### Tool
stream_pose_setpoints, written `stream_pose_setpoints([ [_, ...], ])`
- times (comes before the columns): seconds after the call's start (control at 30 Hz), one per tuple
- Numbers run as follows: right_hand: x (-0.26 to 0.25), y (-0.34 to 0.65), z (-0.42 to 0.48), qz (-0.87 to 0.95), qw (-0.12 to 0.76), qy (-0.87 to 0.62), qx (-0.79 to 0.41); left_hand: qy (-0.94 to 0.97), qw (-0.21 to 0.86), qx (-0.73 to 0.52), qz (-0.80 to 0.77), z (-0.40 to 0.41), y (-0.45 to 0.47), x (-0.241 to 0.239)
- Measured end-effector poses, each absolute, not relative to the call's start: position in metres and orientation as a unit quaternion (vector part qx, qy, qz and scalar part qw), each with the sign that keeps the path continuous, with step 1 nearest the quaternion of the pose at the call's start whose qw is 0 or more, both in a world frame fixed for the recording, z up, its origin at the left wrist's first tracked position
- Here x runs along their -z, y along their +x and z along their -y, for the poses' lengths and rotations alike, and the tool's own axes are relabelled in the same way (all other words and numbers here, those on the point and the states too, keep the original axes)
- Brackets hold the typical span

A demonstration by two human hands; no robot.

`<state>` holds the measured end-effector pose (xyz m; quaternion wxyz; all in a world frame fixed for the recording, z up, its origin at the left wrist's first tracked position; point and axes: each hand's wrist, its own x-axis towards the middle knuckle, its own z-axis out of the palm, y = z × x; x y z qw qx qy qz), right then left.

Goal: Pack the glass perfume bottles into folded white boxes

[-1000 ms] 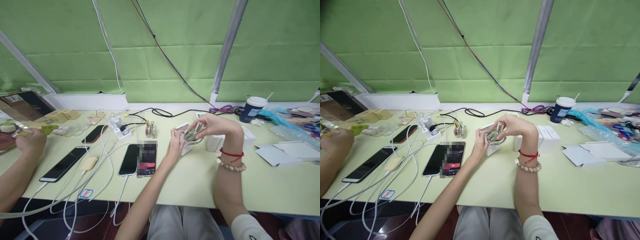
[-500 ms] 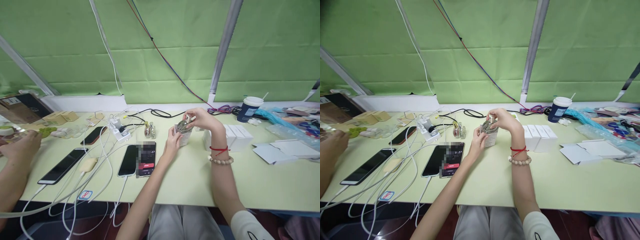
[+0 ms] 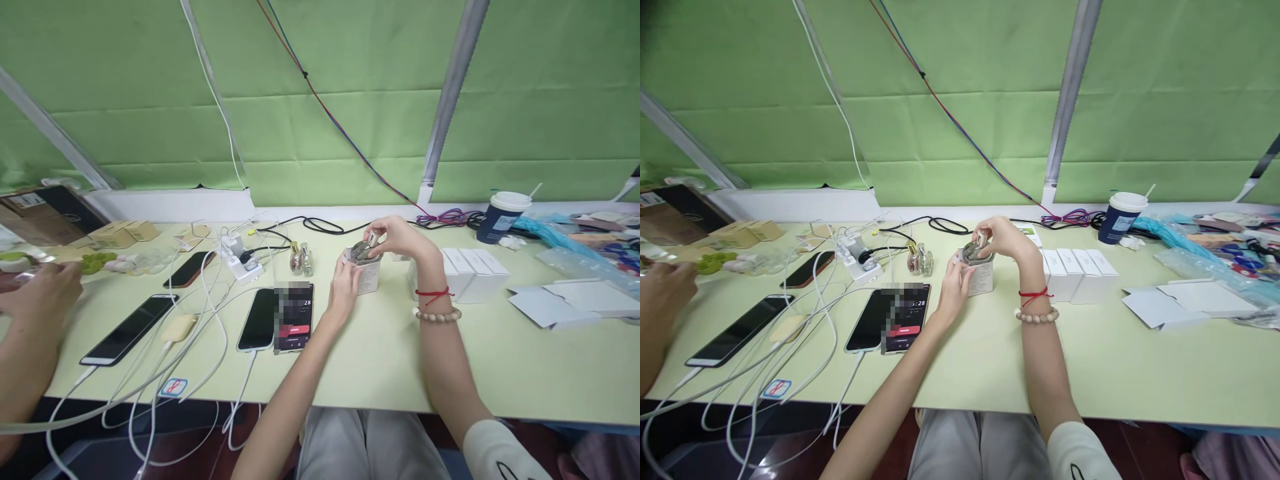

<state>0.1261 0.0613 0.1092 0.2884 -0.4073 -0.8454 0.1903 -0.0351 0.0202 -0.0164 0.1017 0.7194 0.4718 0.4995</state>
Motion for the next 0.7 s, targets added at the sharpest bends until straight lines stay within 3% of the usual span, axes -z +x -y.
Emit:
stream_pose_setpoints([
  [0.47, -0.109, 0.128, -0.059, 0.840, 0.229, -0.455, -0.186, 0.720, 0.134, -0.512, -0.449, -0.015, -0.030, 0.017],
  [0.7, -0.109, 0.111, -0.057, 0.848, 0.118, -0.473, -0.208, 0.721, 0.166, -0.506, -0.443, -0.017, -0.029, 0.018],
])
